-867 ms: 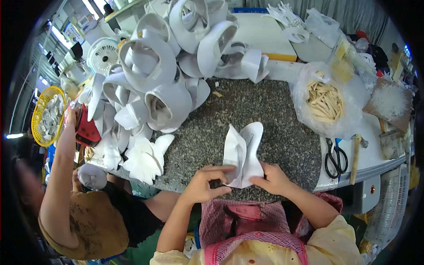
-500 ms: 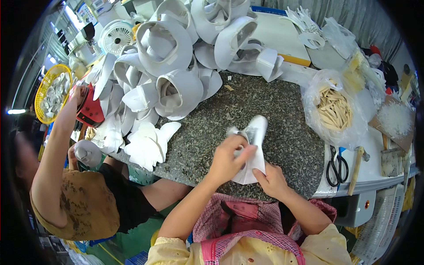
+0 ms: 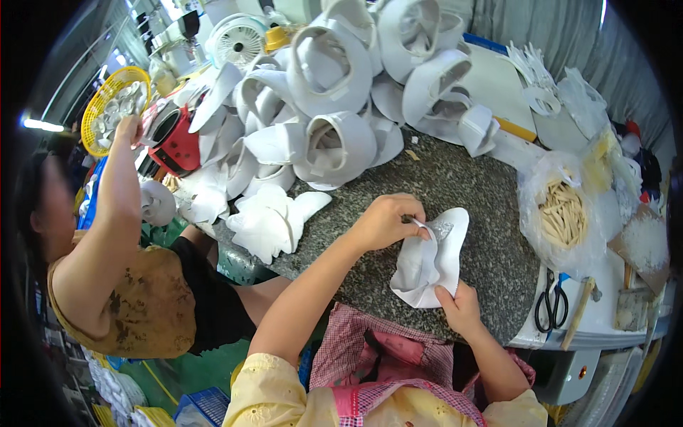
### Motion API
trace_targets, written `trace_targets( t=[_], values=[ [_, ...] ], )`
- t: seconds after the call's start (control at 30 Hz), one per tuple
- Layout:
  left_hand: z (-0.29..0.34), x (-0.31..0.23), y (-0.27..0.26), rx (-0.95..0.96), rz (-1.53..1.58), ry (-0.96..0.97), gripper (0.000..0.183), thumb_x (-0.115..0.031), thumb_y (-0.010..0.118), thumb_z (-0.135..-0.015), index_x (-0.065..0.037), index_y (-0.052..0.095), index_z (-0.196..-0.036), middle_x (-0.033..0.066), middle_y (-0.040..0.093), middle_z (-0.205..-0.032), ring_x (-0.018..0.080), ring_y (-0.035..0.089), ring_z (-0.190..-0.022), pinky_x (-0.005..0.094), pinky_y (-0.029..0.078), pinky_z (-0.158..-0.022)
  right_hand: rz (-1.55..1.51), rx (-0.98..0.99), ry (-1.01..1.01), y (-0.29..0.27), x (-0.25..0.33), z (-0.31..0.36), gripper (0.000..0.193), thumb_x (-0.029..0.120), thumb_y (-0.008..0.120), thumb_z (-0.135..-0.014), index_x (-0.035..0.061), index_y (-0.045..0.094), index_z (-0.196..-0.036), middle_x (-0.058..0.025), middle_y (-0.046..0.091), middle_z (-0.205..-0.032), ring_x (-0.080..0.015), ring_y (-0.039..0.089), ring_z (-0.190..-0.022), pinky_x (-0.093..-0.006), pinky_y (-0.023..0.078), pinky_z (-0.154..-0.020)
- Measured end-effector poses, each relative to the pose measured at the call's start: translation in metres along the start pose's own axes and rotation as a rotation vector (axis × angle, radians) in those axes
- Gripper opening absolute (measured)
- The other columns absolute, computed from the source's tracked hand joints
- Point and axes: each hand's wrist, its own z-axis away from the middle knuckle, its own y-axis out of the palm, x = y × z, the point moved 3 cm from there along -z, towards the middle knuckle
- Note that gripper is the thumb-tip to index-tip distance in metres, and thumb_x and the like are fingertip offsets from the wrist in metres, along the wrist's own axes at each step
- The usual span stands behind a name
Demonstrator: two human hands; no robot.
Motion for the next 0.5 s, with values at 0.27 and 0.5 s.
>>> trace_targets(
  t=[0.27,0.5],
  values=[
    [-0.008,-0.018,-0.029,-0.065,-0.136,0.277,0.019,-0.003,0.056,-0.059,-0.004,0.058,-0.077,0.0091,0.057,-0.076,0.0275,0.055,-0.075,0.0354,0.045,-0.068,-0.035,-0.123,-0.025,-0.001,-0.014,0.002,0.020,0.014,0.053,-0.078,-0.0040,0.056,-0.088,-0.0144,0.059,-0.067,-0.0192,0.058,-0.061,-0.0310,0.043,-0.058],
    [0.012,0.000,-0.005,0.082,0.189,0.270,0.036,-0.016,0.064,-0.059,-0.006,0.058,-0.093,0.0080,0.056,-0.097,0.0256,0.049,-0.094,0.0366,0.039,-0.081,-0.071,-0.087,-0.017,0.004,-0.010,0.001,0.020,0.011,0.052,-0.078,-0.0056,0.055,-0.088,-0.0140,0.060,-0.074,-0.0182,0.058,-0.069,-0.0304,0.043,-0.063]
  ],
)
